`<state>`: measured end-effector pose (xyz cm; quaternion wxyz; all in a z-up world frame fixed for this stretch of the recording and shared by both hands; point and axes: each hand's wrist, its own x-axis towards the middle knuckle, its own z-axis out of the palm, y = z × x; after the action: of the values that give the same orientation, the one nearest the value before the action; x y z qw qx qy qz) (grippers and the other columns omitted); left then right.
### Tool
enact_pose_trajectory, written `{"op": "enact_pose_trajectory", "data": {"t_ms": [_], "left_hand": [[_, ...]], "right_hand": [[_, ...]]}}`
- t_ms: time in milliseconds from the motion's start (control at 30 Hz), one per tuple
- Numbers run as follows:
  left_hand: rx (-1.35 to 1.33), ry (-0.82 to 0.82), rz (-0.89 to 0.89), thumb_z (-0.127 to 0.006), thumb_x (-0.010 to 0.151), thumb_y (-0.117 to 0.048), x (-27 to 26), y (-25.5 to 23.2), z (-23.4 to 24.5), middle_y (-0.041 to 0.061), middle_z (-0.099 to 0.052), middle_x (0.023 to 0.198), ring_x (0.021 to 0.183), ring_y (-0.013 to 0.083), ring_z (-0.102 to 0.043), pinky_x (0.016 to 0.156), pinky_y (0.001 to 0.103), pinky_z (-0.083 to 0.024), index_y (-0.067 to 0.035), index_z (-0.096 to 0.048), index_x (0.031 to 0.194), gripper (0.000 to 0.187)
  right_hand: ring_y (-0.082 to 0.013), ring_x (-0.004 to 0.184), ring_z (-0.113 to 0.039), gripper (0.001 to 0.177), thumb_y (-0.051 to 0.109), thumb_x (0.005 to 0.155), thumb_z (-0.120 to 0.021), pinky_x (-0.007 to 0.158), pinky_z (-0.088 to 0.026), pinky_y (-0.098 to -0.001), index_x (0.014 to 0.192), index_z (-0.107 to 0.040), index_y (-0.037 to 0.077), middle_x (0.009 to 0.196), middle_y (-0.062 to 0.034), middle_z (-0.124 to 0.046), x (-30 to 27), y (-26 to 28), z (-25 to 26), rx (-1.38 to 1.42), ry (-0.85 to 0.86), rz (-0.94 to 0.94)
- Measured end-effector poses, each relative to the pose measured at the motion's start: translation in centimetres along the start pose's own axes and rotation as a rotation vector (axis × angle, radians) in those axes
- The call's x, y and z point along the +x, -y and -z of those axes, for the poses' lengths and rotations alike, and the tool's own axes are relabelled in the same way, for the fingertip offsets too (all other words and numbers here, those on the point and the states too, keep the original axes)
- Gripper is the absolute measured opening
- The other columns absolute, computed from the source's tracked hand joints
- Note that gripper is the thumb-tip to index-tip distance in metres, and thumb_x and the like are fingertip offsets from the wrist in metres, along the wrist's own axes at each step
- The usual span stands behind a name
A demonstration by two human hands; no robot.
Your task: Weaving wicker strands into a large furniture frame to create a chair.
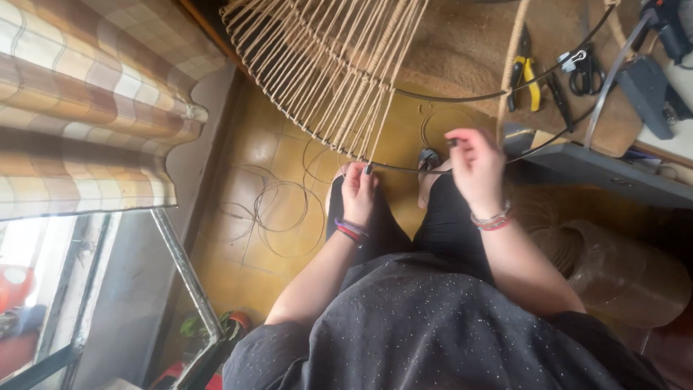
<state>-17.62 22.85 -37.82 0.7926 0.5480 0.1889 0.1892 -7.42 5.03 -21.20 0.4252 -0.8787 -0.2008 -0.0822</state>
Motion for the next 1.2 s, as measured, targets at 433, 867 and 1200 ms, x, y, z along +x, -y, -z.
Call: {"op": "enact_pose_trajectory", "data": {"t_ms": [433, 867, 1200], "left_hand": [[0.082, 0.186, 0.247, -0.063, 0.103, -0.017, 12.9, 17.1, 1.7, 0.017, -0.067, 0.082, 0.067, 0.0185, -0.063, 0.056, 0.029, -0.056, 0.002, -0.066, 0.107, 0.019], [-0.604, 0.216, 0.606, -0.063, 0.097, -0.017, 1.7, -6.4, 1.7, 0.014, -0.065, 0.089, 0.076, 0.0260, -0.065, 0.062, 0.037, -0.054, -0.004, -0.064, 0.110, 0.018], [0.538, 0.183, 0.089, -0.049, 0.102, -0.033, -0.9, -6.1, 2.4, -0.009, -0.057, 0.071, 0.068, 0.0066, -0.056, 0.069, 0.026, -0.045, -0.025, -0.073, 0.090, 0.028]], "right_hand": [[-0.0158, 0.056, -0.071, 0.029, 0.020, 0.098, -0.051, 0.049, -0.056, -0.0262, 0.091, -0.077, 0.008, 0.079, -0.0075, -0.078, 3.9, 3.2, -11.1, 0.021, 0.853, -0.553], [-0.0311, 0.097, -0.076, 0.019, 0.010, 0.100, -0.061, 0.091, -0.062, -0.0476, 0.103, -0.072, -0.005, 0.099, -0.0223, -0.076, -5.2, 11.9, -3.1, 0.837, 0.344, -0.622], [-0.0119, 0.053, -0.037, 0.026, 0.024, 0.112, -0.047, 0.050, -0.038, -0.0269, 0.114, -0.056, 0.000, 0.066, -0.0013, -0.038, -4.8, 10.4, 7.4, 0.832, 0.011, -0.375]]}}
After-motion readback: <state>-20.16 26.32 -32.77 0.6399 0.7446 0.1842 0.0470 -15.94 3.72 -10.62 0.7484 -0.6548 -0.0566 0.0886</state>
